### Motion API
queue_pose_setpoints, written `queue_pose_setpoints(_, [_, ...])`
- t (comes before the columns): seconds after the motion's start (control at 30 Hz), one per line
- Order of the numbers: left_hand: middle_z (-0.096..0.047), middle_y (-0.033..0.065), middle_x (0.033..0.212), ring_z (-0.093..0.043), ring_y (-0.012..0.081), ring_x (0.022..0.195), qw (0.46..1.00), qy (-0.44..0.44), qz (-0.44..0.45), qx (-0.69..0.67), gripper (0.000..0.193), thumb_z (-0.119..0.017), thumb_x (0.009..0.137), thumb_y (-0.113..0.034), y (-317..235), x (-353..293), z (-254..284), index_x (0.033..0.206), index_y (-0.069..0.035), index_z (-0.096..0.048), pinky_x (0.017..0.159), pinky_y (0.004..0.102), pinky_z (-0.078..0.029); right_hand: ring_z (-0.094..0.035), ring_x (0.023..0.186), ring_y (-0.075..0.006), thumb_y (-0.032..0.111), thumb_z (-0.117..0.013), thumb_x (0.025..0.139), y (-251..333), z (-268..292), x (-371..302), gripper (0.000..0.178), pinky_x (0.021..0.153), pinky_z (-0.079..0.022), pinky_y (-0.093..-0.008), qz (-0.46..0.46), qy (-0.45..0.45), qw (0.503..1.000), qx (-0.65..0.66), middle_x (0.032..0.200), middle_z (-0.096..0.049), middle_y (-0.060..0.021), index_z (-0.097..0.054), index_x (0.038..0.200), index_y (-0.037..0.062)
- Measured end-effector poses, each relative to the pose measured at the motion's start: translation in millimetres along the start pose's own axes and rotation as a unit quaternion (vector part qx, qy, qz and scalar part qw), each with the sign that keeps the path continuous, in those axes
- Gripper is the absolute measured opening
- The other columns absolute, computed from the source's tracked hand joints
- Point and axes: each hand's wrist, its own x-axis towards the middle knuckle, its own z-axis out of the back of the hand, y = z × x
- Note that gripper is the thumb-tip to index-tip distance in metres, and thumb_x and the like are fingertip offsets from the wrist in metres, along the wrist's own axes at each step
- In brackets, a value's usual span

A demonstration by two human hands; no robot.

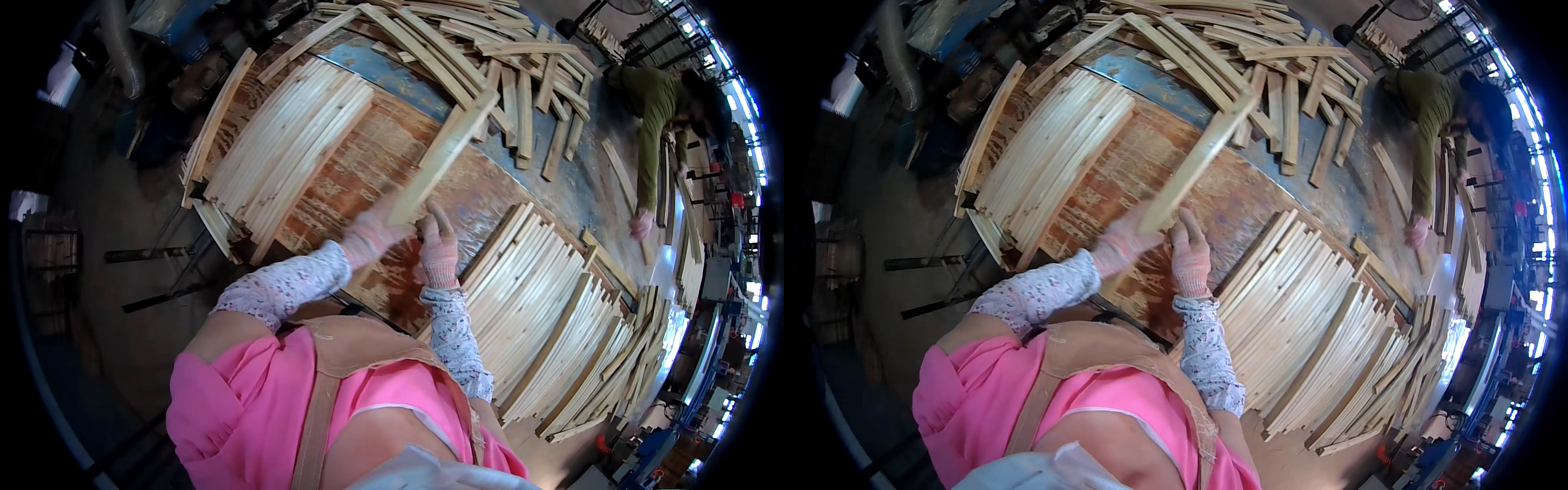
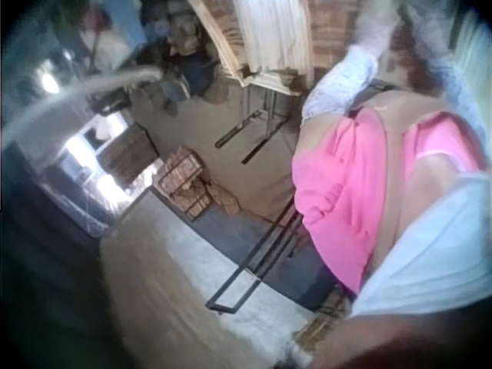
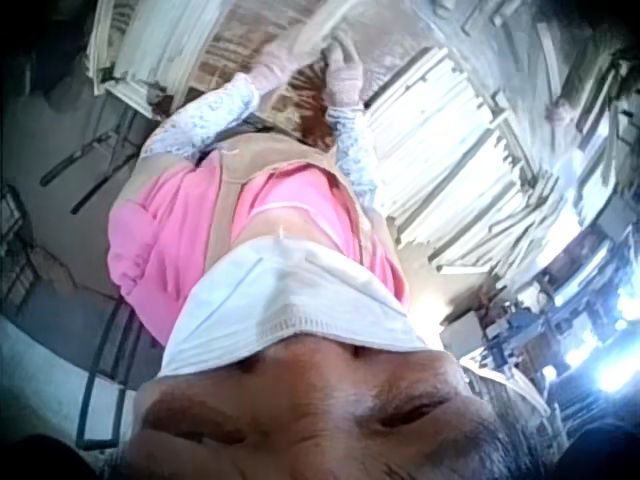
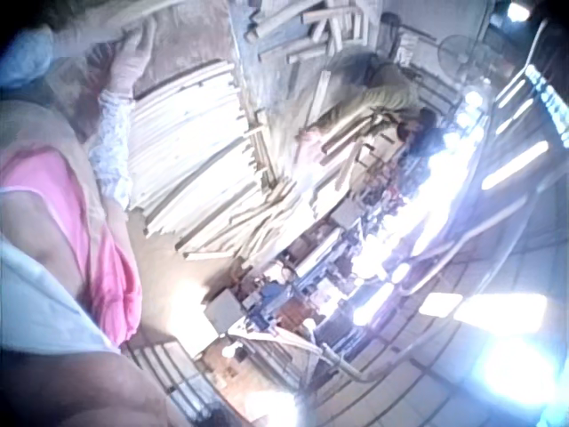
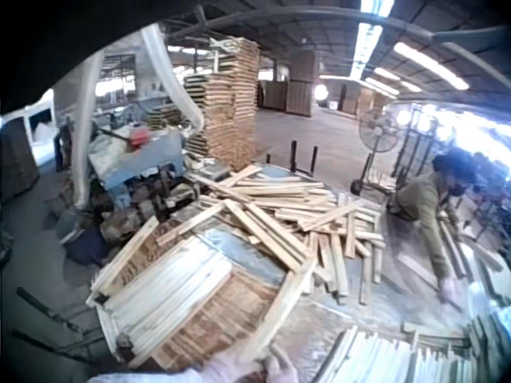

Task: The person repeatedly picks up thin wooden planks from a pile and arranges them into neat stacks on a large metal table. They handle the planks one at a time or in small groups, aligning them vertically and occasionally adjusting the stacks.

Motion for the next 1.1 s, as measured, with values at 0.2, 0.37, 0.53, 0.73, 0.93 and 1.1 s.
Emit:
queue_pose_setpoints(0.2, [-0.057, 0.0242, 0.153, -0.057, 0.0391, 0.139, 0.979, -0.09, 0.098, 0.152, 0.08, -0.079, 0.09, -0.035, 100.4, -1.3, 179.6, 0.159, -0.009, -0.048, 0.12, 0.0426, -0.044, -0.068, 0.126, -0.0235, 0.022, -0.066, 0.106, -31.9, -24.0, -16.7, 0.051, 0.109, -0.051, -0.034, -0.02, -0.043, 0.98, -0.192, 0.142, -0.07, -0.0172, -0.059, 0.151, -0.0022])
queue_pose_setpoints(0.37, [-0.06, 0.0216, 0.149, -0.056, 0.0408, 0.138, 0.929, -0.123, 0.145, 0.318, 0.079, -0.078, 0.088, -0.042, 186.8, -8.4, 273.0, 0.156, -0.012, -0.051, 0.117, 0.0491, -0.045, -0.071, 0.125, -0.0278, 0.026, -0.065, 0.105, -50.3, -52.8, -4.6, 0.051, 0.106, -0.054, -0.0367, -0.024, -0.008, 0.963, -0.267, 0.139, -0.073, -0.019, -0.06, 0.151, 0.0038])
queue_pose_setpoints(0.53, [-0.058, 0.0174, 0.149, -0.054, 0.0379, 0.138, 0.88, -0.007, 0.203, 0.43, 0.073, -0.076, 0.087, -0.045, 180.2, 14.8, 295.4, 0.151, -0.014, -0.056, 0.113, 0.0527, -0.046, -0.074, 0.116, -0.033, 0.036, -0.068, 0.101, -56.8, -66.2, 59.4, 0.053, 0.099, -0.057, -0.0429, -0.005, -0.024, 0.945, -0.325, 0.123, -0.077, -0.0223, -0.064, 0.148, 0.0115])
queue_pose_setpoints(0.73, [-0.052, 0.0171, 0.153, -0.047, 0.0389, 0.143, 0.898, -0.155, 0.004, 0.412, 0.075, -0.078, 0.087, -0.034, 187.1, 38.7, 260.3, 0.152, -0.007, -0.054, 0.119, 0.0505, -0.039, -0.069, 0.121, -0.0388, 0.038, -0.072, 0.095, 42.2, -55.7, 173.5, 0.063, 0.102, -0.055, -0.0491, 0.028, -0.115, 0.834, -0.539, 0.135, -0.07, -0.0191, -0.058, 0.154, 0.02])
queue_pose_setpoints(0.93, [-0.055, 0.0197, 0.15, -0.053, 0.0401, 0.137, 0.975, -0.105, -0.091, 0.172, 0.067, -0.079, 0.089, -0.023, 121.9, 130.2, 171.1, 0.149, -0.002, -0.057, 0.116, 0.0495, -0.044, -0.063, 0.128, -0.0394, 0.037, -0.077, 0.092, 83.7, -8.5, 323.4, 0.067, 0.107, -0.053, -0.0486, 0.108, -0.125, 0.714, -0.68, 0.141, -0.066, -0.0187, -0.056, 0.154, 0.0189])
queue_pose_setpoints(1.1, [-0.05, 0.0224, 0.16, -0.049, 0.0354, 0.147, 0.989, -0.044, -0.025, -0.138, 0.065, -0.075, 0.098, -0.022, 70.2, 240.8, 77.4, 0.154, 0.0, -0.052, 0.123, 0.0455, -0.039, -0.068, 0.119, -0.0406, 0.035, -0.074, 0.095, 98.4, -15.2, 391.6, 0.06, 0.106, -0.053, -0.0488, 0.156, -0.07, 0.644, -0.746, 0.128, -0.072, -0.0185, -0.06, 0.15, 0.0179])
